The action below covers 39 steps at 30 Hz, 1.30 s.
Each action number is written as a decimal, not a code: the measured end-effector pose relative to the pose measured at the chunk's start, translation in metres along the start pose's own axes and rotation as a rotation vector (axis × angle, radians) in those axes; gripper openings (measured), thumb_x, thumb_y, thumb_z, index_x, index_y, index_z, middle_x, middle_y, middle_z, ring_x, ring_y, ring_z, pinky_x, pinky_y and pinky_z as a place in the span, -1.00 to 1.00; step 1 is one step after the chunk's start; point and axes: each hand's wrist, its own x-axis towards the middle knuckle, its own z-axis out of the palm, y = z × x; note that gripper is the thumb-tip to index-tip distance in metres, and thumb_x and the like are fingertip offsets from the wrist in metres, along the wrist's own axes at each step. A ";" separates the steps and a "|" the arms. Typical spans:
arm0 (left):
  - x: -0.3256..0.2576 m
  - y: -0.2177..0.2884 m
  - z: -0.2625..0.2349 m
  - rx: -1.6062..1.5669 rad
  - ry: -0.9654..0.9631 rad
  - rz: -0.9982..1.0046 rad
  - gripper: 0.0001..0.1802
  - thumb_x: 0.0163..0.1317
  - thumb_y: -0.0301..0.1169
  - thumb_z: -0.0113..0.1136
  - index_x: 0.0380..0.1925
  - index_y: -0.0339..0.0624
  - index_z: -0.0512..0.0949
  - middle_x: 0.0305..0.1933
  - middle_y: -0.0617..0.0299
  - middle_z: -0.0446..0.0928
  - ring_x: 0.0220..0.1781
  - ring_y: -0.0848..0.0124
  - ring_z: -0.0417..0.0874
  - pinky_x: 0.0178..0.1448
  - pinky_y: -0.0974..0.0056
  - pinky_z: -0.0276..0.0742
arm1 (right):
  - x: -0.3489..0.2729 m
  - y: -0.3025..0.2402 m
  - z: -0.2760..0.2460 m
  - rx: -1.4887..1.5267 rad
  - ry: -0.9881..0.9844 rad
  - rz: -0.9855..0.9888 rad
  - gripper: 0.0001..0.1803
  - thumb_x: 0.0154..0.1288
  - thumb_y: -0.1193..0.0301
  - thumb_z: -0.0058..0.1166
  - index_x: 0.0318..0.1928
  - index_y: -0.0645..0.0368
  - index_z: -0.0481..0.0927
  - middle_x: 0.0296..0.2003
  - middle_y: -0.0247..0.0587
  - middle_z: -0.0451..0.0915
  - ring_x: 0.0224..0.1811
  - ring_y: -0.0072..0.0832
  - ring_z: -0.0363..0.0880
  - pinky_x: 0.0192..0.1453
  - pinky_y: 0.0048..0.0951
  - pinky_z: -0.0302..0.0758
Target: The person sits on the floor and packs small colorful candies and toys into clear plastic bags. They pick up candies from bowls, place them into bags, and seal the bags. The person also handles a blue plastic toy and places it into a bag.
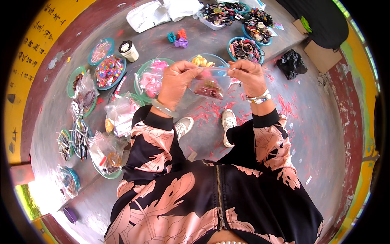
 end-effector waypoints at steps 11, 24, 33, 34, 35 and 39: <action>0.007 -0.025 -0.002 0.843 -0.089 0.652 -0.75 -0.15 -0.37 0.34 -0.38 -0.12 0.63 -0.44 0.21 0.57 -0.26 0.32 0.54 -0.10 0.27 0.43 | -0.001 -0.008 -0.002 -0.332 -0.186 0.036 -0.94 0.05 0.54 0.19 -0.45 0.27 0.58 -0.52 -0.42 0.51 -0.42 -0.68 0.43 -0.35 -0.62 0.35; 0.004 -0.023 0.005 0.724 -0.093 0.541 -0.93 -0.15 -0.40 0.26 -0.65 -0.13 0.59 -0.58 0.22 0.51 -0.37 0.26 0.50 -0.24 0.20 0.38 | -0.002 -0.004 0.007 -0.445 -0.158 -0.081 -0.91 -0.01 0.54 0.23 -0.45 0.24 0.59 -0.47 -0.38 0.54 -0.39 -0.66 0.45 -0.32 -0.61 0.36; 0.011 0.000 -0.034 0.959 0.016 0.372 -0.85 -0.05 -0.32 0.21 -0.54 -0.16 0.62 -0.51 0.15 0.55 -0.36 0.22 0.53 -0.25 0.24 0.41 | 0.006 0.001 0.007 -0.297 -0.115 0.058 -0.76 0.22 0.40 0.08 -0.16 0.29 0.56 -0.36 -0.31 0.58 -0.29 -0.62 0.53 -0.20 -0.61 0.42; 0.013 0.004 -0.044 0.972 0.024 0.365 -0.84 -0.04 -0.32 0.21 -0.52 -0.17 0.62 -0.51 0.14 0.56 -0.37 0.23 0.54 -0.26 0.24 0.42 | 0.006 0.003 0.008 -0.297 -0.120 0.037 -0.76 0.22 0.38 0.08 -0.18 0.29 0.57 -0.38 -0.32 0.58 -0.31 -0.64 0.52 -0.22 -0.62 0.41; 0.015 0.007 -0.054 0.986 0.032 0.359 -0.83 -0.03 -0.31 0.20 -0.50 -0.18 0.61 -0.50 0.14 0.56 -0.37 0.23 0.55 -0.27 0.25 0.43 | 0.006 0.001 0.010 -0.314 -0.134 0.055 -0.77 0.21 0.39 0.10 -0.20 0.30 0.58 -0.38 -0.31 0.59 -0.32 -0.64 0.52 -0.23 -0.62 0.42; 0.017 0.017 -0.097 1.053 0.085 0.160 -0.79 0.00 -0.31 0.20 -0.46 -0.23 0.59 -0.47 0.09 0.57 -0.42 0.23 0.58 -0.33 0.26 0.43 | 0.005 -0.007 0.019 -0.322 -0.178 0.054 -0.77 0.17 0.39 0.13 -0.27 0.34 0.59 -0.44 -0.29 0.61 -0.39 -0.66 0.52 -0.29 -0.60 0.44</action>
